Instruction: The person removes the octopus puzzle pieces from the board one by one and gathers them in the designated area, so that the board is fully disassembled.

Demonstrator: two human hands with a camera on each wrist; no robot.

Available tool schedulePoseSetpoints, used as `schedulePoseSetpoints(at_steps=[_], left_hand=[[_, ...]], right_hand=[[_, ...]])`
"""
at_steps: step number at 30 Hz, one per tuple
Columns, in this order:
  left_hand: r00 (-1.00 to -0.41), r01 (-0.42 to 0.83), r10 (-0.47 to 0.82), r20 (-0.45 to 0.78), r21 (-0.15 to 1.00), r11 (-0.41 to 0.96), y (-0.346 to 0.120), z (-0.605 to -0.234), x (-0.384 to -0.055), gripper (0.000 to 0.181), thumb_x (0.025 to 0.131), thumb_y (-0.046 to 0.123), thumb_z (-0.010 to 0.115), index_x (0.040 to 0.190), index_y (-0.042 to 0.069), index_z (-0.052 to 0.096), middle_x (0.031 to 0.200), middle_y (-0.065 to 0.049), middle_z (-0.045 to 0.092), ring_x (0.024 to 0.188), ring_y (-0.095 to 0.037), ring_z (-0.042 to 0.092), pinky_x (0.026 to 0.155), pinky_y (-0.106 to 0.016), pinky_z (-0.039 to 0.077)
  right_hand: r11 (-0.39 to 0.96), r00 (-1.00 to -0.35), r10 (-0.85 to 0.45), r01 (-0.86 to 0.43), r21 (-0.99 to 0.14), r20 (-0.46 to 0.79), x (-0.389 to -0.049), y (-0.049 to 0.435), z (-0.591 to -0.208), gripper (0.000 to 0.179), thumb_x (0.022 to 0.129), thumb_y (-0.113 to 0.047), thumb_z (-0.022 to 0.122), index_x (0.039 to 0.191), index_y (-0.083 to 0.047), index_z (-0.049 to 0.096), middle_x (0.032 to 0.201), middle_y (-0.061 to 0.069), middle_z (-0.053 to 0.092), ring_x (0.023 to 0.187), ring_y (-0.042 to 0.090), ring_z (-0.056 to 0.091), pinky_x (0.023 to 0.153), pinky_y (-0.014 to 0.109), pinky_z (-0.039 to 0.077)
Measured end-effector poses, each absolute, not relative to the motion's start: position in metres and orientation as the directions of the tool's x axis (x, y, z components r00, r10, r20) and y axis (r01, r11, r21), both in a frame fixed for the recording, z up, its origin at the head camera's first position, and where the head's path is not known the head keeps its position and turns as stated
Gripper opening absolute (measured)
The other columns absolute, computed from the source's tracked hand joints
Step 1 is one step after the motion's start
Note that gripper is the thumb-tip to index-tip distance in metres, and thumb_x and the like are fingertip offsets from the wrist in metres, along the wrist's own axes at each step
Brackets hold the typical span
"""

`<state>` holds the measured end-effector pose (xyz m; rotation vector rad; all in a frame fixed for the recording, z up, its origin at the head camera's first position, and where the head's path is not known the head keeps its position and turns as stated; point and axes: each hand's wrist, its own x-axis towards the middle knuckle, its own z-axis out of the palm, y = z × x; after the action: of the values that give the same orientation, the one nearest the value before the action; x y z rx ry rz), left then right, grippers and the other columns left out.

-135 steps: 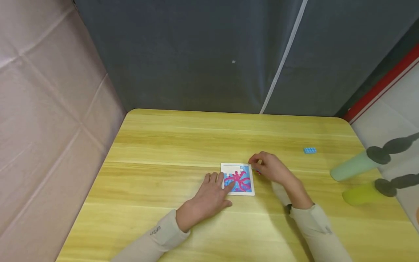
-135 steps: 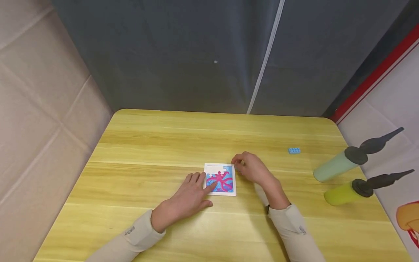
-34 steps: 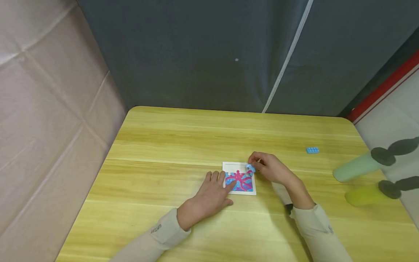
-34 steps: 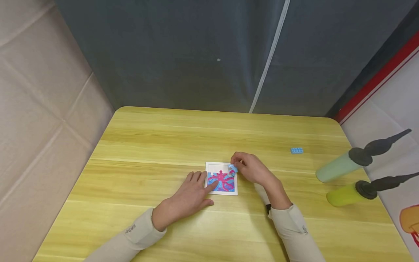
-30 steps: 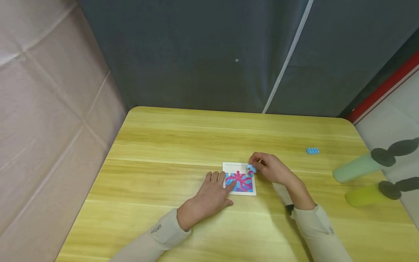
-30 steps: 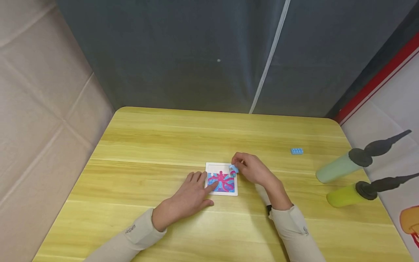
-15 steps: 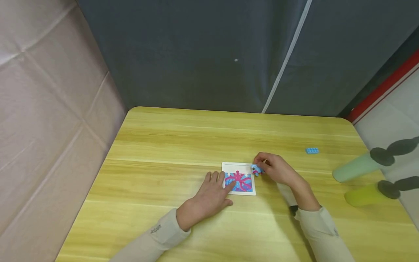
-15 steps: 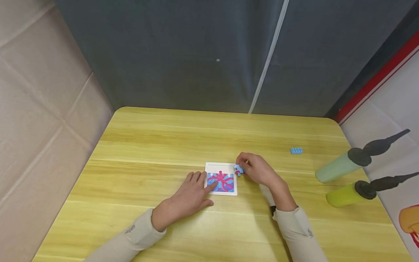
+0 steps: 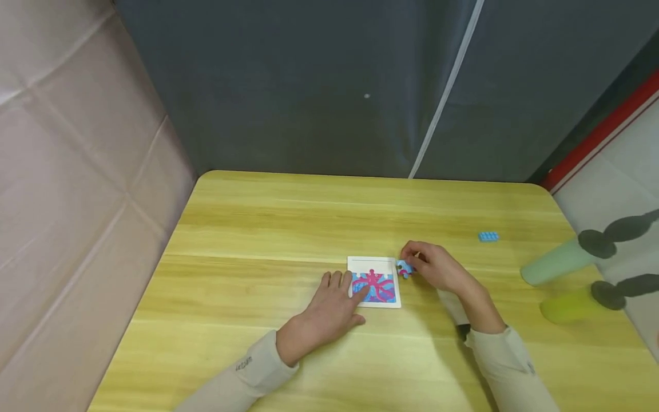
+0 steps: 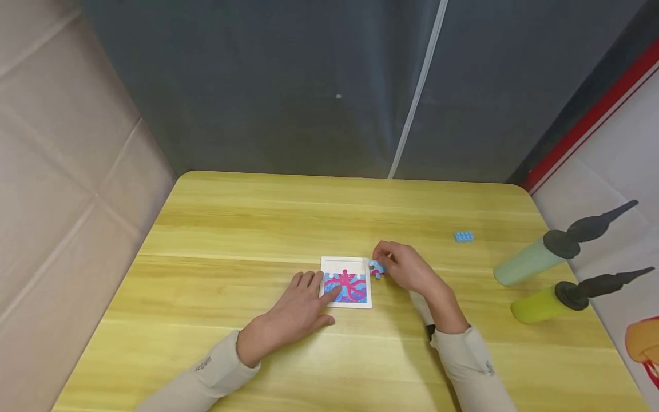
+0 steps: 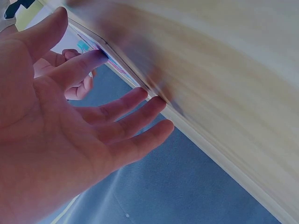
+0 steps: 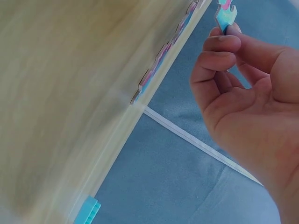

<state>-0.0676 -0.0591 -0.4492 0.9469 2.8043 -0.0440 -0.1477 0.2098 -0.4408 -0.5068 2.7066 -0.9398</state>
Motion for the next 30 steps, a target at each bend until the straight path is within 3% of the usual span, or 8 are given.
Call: schedulePoseSetpoints(at_steps=[30], left_hand=[[-0.782,0.597,0.591,-0.198,0.036,0.801,-0.0586,-0.4484,-0.0681,0.064,0.101,0.056,0.058,0.157,0.029,0.045,0.154,-0.018,0.045,0.137,-0.038,0.048,0.12,-0.054,0.036]], right_hand=[[0.732,-0.918,-0.386,-0.247,-0.635,-0.088,-0.1437,0.2191,-0.436,0.013,0.103,-0.003,0.058,0.103,-0.01,0.068,0.089,0.004,0.066,0.078,0.016,0.051,0.066,0.025,0.043]])
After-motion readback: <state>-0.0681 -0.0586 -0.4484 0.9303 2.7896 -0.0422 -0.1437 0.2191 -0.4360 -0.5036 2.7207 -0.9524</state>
